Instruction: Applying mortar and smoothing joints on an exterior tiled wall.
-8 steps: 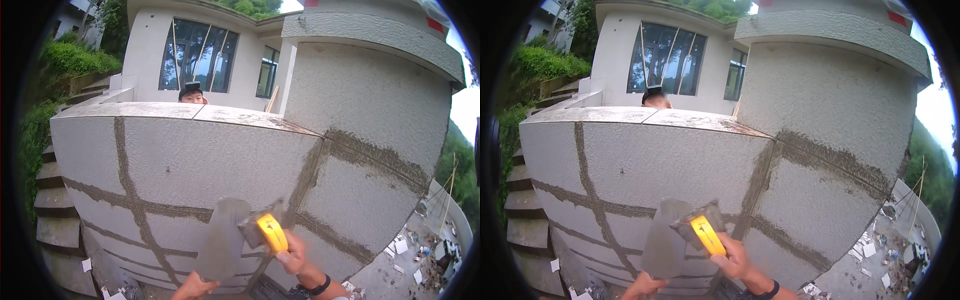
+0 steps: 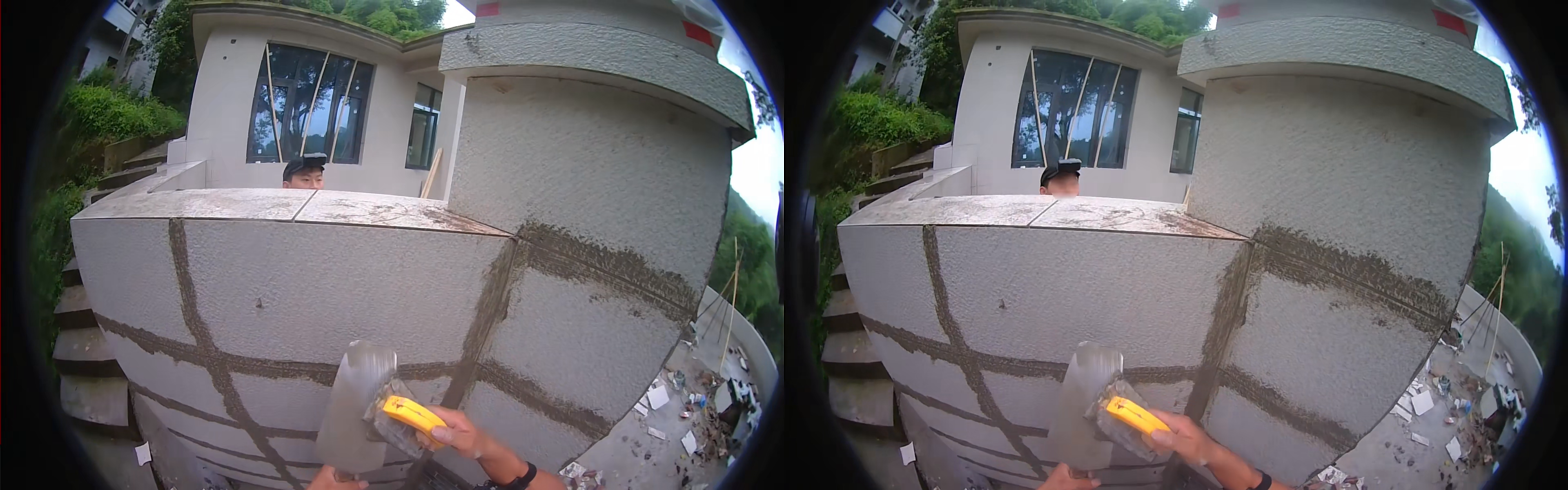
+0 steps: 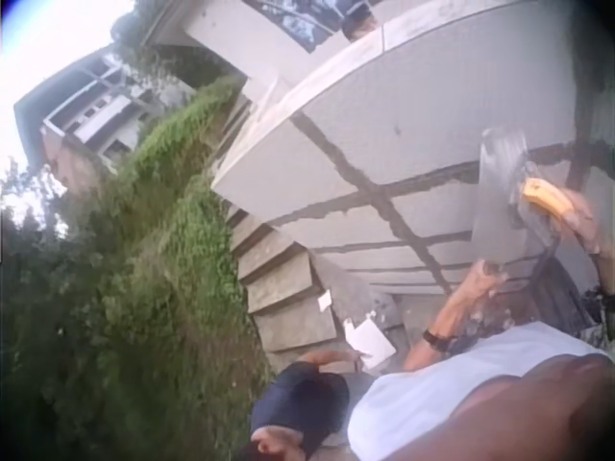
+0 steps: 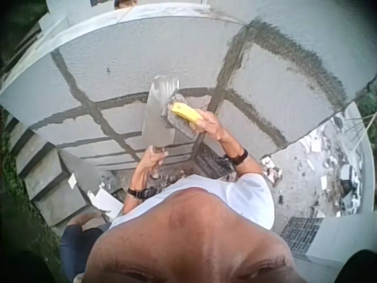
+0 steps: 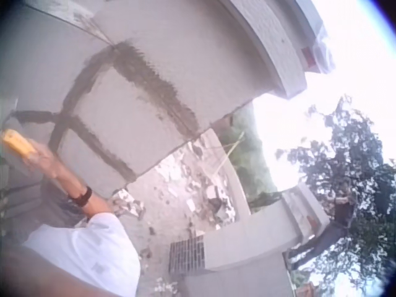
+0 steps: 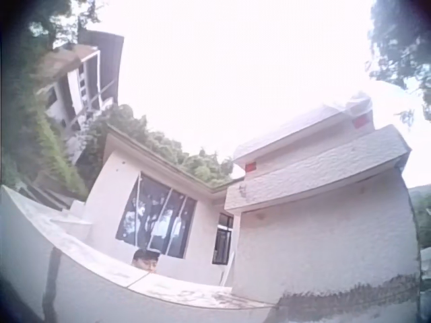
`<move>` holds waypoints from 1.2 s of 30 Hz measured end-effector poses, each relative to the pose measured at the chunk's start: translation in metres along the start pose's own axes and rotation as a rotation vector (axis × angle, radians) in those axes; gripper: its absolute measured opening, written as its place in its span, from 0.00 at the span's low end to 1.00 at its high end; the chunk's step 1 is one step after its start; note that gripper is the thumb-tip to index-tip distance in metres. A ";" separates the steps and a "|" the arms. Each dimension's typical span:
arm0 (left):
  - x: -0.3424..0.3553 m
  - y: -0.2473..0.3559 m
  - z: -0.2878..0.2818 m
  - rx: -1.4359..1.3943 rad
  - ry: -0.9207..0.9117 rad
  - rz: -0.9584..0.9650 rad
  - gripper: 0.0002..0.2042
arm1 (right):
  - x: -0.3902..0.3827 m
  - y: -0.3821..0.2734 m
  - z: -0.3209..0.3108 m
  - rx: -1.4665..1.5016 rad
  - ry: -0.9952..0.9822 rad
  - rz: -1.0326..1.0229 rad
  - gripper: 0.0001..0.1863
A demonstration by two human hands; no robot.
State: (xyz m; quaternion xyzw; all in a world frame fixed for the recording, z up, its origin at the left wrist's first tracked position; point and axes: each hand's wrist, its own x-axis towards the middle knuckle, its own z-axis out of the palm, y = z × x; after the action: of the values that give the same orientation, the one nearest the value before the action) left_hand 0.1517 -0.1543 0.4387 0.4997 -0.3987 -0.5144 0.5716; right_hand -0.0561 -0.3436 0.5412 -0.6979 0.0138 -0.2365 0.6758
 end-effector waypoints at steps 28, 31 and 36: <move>-0.065 -0.035 -0.052 -0.093 0.220 -0.036 0.13 | 0.190 -0.266 -0.098 -2.210 0.457 0.165 0.19; -0.077 -0.037 -0.053 -0.189 0.259 -0.102 0.15 | 0.193 -0.264 -0.099 -2.177 0.456 0.163 0.19; -0.086 -0.021 -0.052 -0.299 0.306 -0.104 0.16 | 0.193 -0.256 -0.100 -2.185 0.437 0.080 0.19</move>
State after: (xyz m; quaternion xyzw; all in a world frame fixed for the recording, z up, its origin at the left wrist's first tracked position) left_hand 0.1849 -0.0605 0.4138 0.5014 -0.2004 -0.5147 0.6660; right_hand 0.0034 -0.4809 0.8417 -0.8600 0.3556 -0.1929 -0.3111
